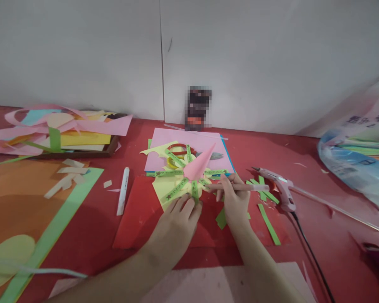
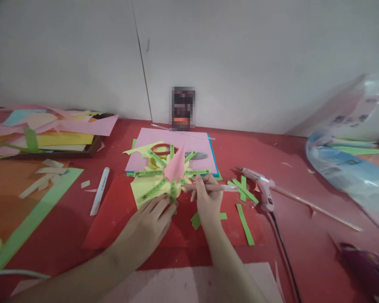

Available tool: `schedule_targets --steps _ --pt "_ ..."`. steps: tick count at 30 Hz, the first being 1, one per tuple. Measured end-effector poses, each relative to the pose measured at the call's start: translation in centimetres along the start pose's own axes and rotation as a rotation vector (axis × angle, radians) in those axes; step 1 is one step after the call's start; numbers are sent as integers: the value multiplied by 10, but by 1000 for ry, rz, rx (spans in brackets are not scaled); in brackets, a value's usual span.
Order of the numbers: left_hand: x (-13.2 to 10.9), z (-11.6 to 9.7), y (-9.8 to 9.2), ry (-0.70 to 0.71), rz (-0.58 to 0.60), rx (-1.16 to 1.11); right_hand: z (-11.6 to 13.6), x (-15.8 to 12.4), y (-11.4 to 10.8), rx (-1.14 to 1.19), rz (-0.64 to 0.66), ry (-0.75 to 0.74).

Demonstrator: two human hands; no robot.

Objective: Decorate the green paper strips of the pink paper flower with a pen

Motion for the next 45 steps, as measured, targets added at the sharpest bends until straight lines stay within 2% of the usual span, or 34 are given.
schedule_targets --steps 8,16,20,23,29,36,45 --pt "0 0 -3 -6 -41 6 0 0 -1 9 -14 -8" --pt "0 1 -6 -14 -114 -13 1 0 -10 -31 -111 -23" --pt "0 -6 -12 83 -107 -130 0 0 -10 9 -118 -10" --pt "-2 -20 -16 220 -75 -200 2 -2 -4 47 -64 -4" --pt "-5 -26 -12 253 -39 -222 1 -9 27 -81 304 24" --pt "-4 -25 -6 234 41 -237 -7 -6 26 -210 273 81" --pt "-6 -24 -2 233 40 -241 -11 -8 28 -230 319 78"
Point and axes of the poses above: each hand's wrist, its own x-axis towards the middle knuckle, its own y-axis out of the palm, z = x × y, the point moved 8 cm from there along x, towards the middle knuckle, and after that the axes turned 1 degree about -x, right-handed, at the moved point
